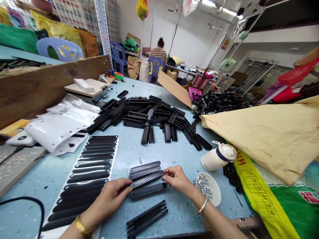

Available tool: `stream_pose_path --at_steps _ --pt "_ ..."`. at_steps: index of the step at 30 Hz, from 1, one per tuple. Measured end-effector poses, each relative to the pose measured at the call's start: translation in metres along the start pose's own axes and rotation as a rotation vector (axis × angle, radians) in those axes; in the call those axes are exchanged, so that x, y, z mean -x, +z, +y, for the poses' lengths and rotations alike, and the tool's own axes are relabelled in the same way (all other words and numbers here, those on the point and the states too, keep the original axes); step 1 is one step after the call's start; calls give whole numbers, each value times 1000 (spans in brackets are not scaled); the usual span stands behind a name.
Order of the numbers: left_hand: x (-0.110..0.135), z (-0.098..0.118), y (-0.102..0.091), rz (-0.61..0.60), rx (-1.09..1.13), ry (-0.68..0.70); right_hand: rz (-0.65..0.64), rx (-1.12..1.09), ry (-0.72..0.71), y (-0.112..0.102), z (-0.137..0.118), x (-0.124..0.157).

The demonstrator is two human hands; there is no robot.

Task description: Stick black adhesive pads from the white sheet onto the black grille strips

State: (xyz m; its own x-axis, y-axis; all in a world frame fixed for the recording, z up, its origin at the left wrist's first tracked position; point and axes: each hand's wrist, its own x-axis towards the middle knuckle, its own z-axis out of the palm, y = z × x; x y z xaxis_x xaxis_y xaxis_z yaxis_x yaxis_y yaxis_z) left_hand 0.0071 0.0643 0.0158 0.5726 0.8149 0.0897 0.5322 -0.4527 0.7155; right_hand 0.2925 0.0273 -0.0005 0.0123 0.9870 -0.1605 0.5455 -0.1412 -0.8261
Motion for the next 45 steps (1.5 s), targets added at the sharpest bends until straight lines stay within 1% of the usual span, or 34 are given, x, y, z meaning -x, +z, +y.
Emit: stream_pose_path --at_steps 2,4,6,7,9,11,13,15,17,18,21,23,27,30,33,34,36,39,42,44,45 --pt "-2 3 -1 8 -20 -36 36 1 -12 -1 -2 4" --pt "1 5 -2 52 -69 -54 96 21 -19 -5 -4 14" --pt "12 5 -1 105 -132 -48 143 45 -26 -11 -7 31" --pt "22 4 0 119 -155 -21 142 58 -34 -13 -9 42" --pt "46 2 8 102 -165 82 78 112 -73 -14 -13 65" --pt "72 -1 21 46 -149 194 -13 220 -140 -8 -16 86" --pt "92 -4 35 36 -160 224 -42 327 -204 1 -17 100" --pt "99 -4 44 57 -156 224 -14 364 -237 10 -15 106" --pt "93 0 45 47 -126 212 15 347 -242 15 -12 106" --pt "87 3 43 18 -109 197 24 337 -238 16 -10 105" --pt "64 17 31 -95 -82 99 45 322 -200 15 -9 99" --pt "53 25 27 -102 -66 24 73 305 -168 15 -10 93" --pt "47 27 31 37 40 -114 166 236 -121 18 -13 80" --pt "47 21 37 78 146 -177 185 202 -109 18 -12 76" --pt "49 16 37 126 125 -190 168 97 -96 12 -10 78" --pt "49 16 36 159 103 -190 183 60 -91 9 -9 79" --pt "50 16 31 247 56 -201 266 17 -91 1 -10 75" --pt "43 21 23 371 48 -262 393 -68 -116 -9 -18 54" --pt "23 30 22 395 184 -319 414 -193 -170 -7 -28 17" --pt "6 36 27 394 269 -315 399 -223 -197 0 -33 -4" --pt "-1 38 31 401 296 -312 380 -230 -205 5 -34 -10"
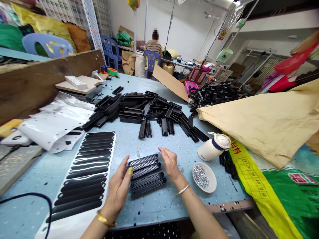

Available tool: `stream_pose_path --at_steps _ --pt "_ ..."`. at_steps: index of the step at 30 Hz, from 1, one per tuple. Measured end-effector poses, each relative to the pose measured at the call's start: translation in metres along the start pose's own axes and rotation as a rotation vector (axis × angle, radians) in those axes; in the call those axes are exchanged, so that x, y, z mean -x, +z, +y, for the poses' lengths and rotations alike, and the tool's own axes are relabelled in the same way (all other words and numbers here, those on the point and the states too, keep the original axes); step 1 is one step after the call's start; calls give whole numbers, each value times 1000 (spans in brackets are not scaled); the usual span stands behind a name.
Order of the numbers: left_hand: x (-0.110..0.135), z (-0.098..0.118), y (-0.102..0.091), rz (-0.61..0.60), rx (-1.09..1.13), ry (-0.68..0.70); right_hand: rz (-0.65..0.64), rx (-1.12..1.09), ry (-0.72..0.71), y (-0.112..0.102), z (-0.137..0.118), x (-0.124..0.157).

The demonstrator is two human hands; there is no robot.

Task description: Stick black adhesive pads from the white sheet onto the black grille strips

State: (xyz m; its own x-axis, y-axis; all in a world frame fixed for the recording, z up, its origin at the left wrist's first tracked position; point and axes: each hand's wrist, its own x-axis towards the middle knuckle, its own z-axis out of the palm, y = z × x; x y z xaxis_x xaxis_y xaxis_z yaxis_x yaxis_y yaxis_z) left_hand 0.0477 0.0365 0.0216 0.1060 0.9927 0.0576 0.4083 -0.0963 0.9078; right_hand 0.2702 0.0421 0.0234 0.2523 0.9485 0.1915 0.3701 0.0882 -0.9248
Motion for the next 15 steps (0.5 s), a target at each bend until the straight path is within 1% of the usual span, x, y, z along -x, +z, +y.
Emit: stream_pose_path --at_steps 1,3,7,10,12,15 --pt "-3 1 7 4 18 -2 -17 -11 -2 5 1 -1" --pt "-4 1 18 11 29 -3 -28 -25 1 10 1 7" --pt "-1 -4 31 9 6 67 49 -25 25 9 -1 43" --pt "-3 -8 36 37 -2 119 140 -35 66 11 0 60" --pt "-6 -9 37 49 4 132 190 -50 103 16 3 63" --pt "-9 -8 34 55 15 140 219 -65 119 21 7 60"
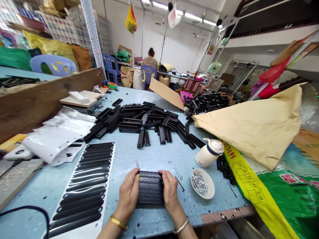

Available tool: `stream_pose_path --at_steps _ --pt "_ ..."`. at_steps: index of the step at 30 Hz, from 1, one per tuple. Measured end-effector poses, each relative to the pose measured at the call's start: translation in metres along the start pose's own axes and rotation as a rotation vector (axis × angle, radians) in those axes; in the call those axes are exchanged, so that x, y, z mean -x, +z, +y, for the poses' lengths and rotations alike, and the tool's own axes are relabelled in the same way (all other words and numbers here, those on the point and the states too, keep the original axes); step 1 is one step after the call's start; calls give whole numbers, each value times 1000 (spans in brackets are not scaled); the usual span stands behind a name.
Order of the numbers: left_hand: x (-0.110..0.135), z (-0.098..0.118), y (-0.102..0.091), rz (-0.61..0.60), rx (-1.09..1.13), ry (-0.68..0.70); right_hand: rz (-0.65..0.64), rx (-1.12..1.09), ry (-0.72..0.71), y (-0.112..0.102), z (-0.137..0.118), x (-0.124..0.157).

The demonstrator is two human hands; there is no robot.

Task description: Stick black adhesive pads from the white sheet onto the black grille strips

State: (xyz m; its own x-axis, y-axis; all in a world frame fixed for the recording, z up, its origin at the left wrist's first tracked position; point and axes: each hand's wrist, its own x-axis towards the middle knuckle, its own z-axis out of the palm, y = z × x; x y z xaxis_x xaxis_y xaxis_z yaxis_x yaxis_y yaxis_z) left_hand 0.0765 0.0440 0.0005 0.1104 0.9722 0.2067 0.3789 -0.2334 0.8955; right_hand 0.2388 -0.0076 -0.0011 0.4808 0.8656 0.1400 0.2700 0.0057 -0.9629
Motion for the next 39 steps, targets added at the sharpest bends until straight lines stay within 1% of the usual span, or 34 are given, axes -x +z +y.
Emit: stream_pose_path --at_steps 7,11,13,14,15,17,18,20,22,23,25,26,28,29,30,32,34,35,37,39 --pt "1 8 -16 -32 26 -26 20 -60 38 3 2 -3" --pt "1 15 -27 -52 33 -37 49 -59 75 -5 4 -8" --pt "4 14 -43 -37 -8 -18 80 -41 77 -15 -2 -7" --pt "7 13 -54 -22 -40 7 88 -19 56 -19 -8 -3" --pt "12 10 -69 -3 -77 41 93 12 14 -22 -15 2" --pt "25 3 -104 67 -162 96 40 74 -134 -21 -31 19" --pt "34 -1 -123 109 -214 93 -4 88 -221 -17 -40 30" --pt "55 -8 -161 166 -329 13 -125 66 -372 2 -55 55" --pt "76 -14 -193 210 -434 -134 -320 20 -489 34 -66 78" --pt "86 -17 -205 241 -474 -207 -413 18 -540 52 -70 88" --pt "102 -24 -222 330 -478 -346 -536 75 -634 91 -72 100" --pt "108 -28 -226 354 -419 -417 -574 127 -672 109 -71 103" --pt "115 -36 -227 326 -233 -524 -642 269 -710 137 -65 104" --pt "117 -39 -225 289 -131 -557 -678 342 -718 144 -62 104" --pt "119 -41 -221 254 -45 -577 -713 402 -724 146 -58 105" --pt "122 -41 -209 203 90 -594 -779 466 -736 137 -50 108" --pt "128 -36 -197 158 246 -620 -825 472 -735 116 -44 114" --pt "131 -33 -191 135 321 -634 -828 471 -722 105 -42 117" --pt "136 -25 -180 88 462 -659 -785 469 -690 87 -41 121" --pt "140 -18 -170 63 641 -688 -691 439 -685 81 -40 121"
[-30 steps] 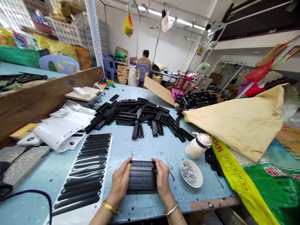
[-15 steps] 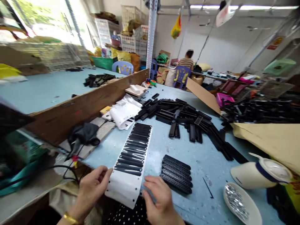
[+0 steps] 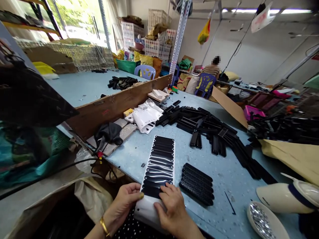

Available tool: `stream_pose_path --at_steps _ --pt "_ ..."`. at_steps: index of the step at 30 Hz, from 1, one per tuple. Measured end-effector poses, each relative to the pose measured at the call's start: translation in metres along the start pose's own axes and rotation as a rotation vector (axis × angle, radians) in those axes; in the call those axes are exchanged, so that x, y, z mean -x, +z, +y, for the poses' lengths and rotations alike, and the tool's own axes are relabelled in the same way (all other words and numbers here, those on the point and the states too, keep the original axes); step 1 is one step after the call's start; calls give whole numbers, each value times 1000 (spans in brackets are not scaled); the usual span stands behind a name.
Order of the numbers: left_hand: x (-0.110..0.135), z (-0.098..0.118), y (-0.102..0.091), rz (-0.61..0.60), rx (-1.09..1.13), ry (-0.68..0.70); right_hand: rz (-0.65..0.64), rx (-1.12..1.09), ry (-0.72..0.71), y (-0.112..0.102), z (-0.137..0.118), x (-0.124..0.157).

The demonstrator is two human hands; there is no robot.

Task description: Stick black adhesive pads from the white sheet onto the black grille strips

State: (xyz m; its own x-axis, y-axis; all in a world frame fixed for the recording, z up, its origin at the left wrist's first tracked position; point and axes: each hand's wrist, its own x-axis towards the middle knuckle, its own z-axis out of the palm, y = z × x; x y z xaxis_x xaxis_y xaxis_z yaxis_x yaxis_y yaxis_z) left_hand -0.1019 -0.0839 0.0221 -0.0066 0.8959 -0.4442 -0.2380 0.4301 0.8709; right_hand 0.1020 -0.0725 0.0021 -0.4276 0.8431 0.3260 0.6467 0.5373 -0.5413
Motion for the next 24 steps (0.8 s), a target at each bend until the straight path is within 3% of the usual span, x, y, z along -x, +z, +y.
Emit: stream_pose_path --at_steps 3,8,16,24 --pt "2 -4 12 -40 194 -38 145 -40 -43 7 2 -8" --pt "0 -3 21 -37 223 9 257 -220 -34 28 5 -23" --pt "-4 7 33 -92 187 76 195 -575 139 15 6 -31" --pt "-17 2 36 -107 163 81 105 -669 296 7 3 -40"
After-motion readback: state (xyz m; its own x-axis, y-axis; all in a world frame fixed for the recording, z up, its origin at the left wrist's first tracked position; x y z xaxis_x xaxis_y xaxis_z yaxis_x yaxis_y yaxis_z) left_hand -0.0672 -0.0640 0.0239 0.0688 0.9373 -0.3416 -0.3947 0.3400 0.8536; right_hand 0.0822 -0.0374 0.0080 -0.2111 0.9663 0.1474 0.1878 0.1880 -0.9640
